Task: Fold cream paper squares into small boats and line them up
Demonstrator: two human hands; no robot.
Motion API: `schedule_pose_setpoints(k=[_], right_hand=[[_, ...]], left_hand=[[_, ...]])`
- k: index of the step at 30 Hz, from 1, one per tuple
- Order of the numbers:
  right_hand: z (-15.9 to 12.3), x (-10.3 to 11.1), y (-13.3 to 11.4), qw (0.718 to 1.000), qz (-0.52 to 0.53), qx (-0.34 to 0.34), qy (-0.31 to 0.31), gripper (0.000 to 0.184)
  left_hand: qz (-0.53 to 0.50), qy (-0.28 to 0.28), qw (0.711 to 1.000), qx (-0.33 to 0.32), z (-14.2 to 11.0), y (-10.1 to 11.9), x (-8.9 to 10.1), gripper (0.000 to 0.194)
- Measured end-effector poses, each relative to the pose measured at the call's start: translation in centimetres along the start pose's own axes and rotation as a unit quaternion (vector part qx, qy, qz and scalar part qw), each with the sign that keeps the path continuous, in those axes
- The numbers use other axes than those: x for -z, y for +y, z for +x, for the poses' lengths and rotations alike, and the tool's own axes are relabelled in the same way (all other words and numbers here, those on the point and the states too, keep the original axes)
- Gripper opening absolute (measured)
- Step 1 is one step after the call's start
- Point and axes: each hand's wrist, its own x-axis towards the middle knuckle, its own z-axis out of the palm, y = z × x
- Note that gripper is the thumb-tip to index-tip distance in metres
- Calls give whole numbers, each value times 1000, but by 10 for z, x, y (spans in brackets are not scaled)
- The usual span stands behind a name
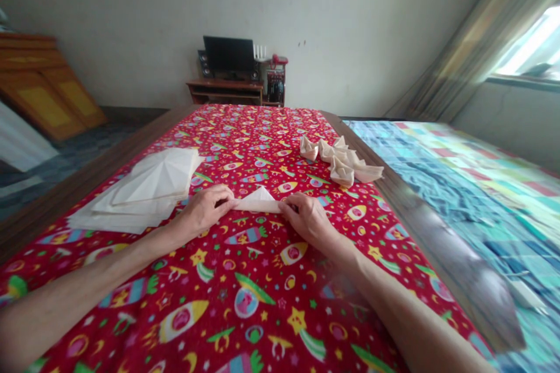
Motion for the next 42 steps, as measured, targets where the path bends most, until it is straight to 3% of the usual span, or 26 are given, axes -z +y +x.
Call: schedule_pose_setpoints(k=[7, 16, 19, 21, 24, 26, 35, 39, 42], right_hand=[[-2, -1, -8, 994, -103, 17, 23, 26], [0, -3, 1, 992, -122, 24, 5, 24], [0, -2, 0, 993, -116, 19, -1, 22], [1, -1, -2, 993, -113, 16, -6, 22], [2, 0, -5, 994, -112, 7, -7, 20], [2, 1, -7, 993, -115, 1, -3, 20], [1, -3, -4, 993, -115, 1, 11, 24], [0, -4, -4, 992, -112, 23, 47, 12], [-3, -5, -11, 984, -148, 59, 85, 35]], left_hand=[[137, -13, 990, 38, 4, 10, 1, 29], [143, -24, 989, 37, 9, 7, 0, 25], [158, -5, 987, 19, 10, 11, 1, 13], [170, 8, 985, -30, 11, 17, 2, 23], [157, -46, 976, -145, 9, 27, -1, 32], [130, -94, 970, -182, 6, 33, -6, 36], [116, -138, 972, -149, -11, 53, -19, 50], [124, -142, 971, -145, -11, 54, -18, 50], [122, -150, 970, -147, -9, 54, -17, 48]])
